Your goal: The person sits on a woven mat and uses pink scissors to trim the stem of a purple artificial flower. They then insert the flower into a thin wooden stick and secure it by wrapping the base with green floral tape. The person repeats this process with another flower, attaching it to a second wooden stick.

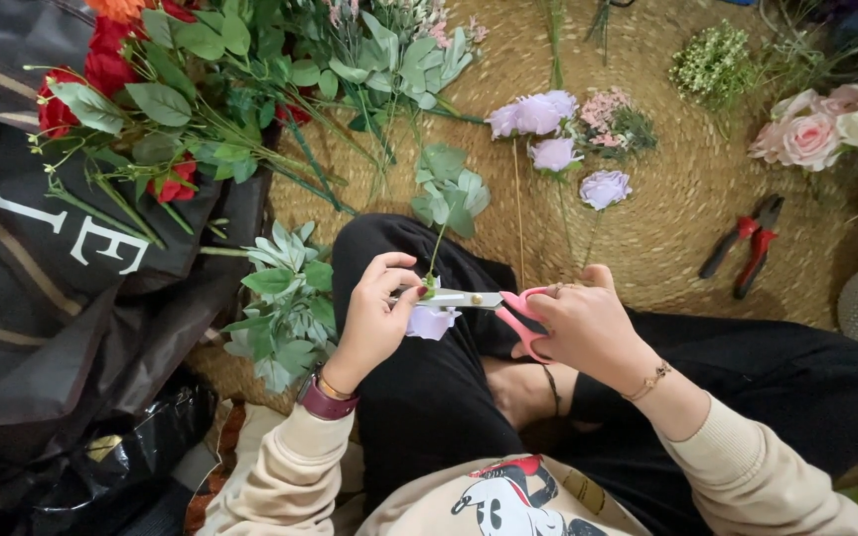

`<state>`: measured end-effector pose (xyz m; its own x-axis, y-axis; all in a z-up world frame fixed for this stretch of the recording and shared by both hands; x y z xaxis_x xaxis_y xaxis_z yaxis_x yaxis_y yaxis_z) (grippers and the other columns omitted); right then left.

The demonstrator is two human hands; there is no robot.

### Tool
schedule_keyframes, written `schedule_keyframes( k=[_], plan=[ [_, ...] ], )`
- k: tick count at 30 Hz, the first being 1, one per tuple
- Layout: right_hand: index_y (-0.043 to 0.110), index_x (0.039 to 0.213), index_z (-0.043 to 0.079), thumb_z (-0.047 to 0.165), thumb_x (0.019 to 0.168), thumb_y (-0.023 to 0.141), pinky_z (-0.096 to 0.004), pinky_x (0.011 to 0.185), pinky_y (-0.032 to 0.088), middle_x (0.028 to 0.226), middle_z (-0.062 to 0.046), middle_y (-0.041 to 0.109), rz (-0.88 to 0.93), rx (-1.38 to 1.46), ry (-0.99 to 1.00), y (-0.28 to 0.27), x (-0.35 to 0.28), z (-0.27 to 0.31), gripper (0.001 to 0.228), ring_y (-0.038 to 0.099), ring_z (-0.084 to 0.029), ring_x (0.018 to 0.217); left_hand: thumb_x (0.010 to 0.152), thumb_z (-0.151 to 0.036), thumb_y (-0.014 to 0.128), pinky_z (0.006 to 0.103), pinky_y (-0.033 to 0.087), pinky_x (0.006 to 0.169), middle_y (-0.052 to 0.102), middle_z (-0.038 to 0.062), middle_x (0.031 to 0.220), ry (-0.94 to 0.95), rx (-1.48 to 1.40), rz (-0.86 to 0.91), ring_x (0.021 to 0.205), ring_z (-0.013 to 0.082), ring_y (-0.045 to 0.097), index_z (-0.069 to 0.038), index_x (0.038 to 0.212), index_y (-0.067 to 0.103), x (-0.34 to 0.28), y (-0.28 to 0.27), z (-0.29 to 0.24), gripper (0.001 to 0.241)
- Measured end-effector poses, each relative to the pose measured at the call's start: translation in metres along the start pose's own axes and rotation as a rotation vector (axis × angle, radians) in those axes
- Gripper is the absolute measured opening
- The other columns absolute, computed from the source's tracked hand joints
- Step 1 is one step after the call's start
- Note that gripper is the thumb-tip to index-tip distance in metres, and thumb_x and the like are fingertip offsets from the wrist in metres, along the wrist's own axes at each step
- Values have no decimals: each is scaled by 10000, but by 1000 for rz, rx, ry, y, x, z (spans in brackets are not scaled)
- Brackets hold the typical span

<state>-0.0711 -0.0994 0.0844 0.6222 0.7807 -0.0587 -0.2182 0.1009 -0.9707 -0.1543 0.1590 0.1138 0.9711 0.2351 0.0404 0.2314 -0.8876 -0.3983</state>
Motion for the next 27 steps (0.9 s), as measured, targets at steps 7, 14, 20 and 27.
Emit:
schedule_keyframes(
  k=[7, 14, 20, 27],
  plan=[
    [631, 814, 252, 480, 615, 708, -429, 695, 307, 743, 21, 625, -207, -29, -22, -55, 16, 39, 312, 622, -212, 677, 804, -13, 599, 403, 432, 922, 566, 142, 1095, 239, 59, -16, 1041, 328, 577, -54, 795, 620, -1, 5, 7, 47],
    [542, 728, 148, 568, 450, 837, -392, 743, 270, 724, 34, 644, -63, 91, -57, -33, 9, 27, 584, 592, -254, 557, 774, -130, 623, 421, 336, 989, 520, 74, 1266, 159, 243, -57, 1207, 270, 461, -144, 740, 696, -7, 4, 11, 82],
    [578, 913, 129, 377, 468, 766, -418, 778, 277, 966, -50, 620, 68, 17, 20, -40, 8, 36, 543, 601, -259, 771, 764, -191, 622, 504, 232, 1003, 474, 32, 1342, 166, 333, -31, 1305, 279, 372, -195, 747, 697, -11, 9, 6, 77],
    [578, 793, 141, 314, 422, 732, -396, 785, 267, 907, 9, 684, 10, 105, -6, -33, 8, 39, 437, 635, -219, 699, 783, -195, 615, 621, 108, 1021, 434, 2, 1379, 56, 336, 0, 1350, 260, 303, -194, 738, 700, -12, 5, 3, 96]
  ],
)
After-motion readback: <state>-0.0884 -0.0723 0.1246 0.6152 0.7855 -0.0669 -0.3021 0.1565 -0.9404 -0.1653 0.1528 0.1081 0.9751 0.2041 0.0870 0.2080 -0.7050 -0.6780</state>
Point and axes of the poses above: each hand's wrist, its own x-axis towards the middle knuckle, its own y-axis out of the palm, z = x × y, the point moved 1 cm from there along x, towards the middle knuckle
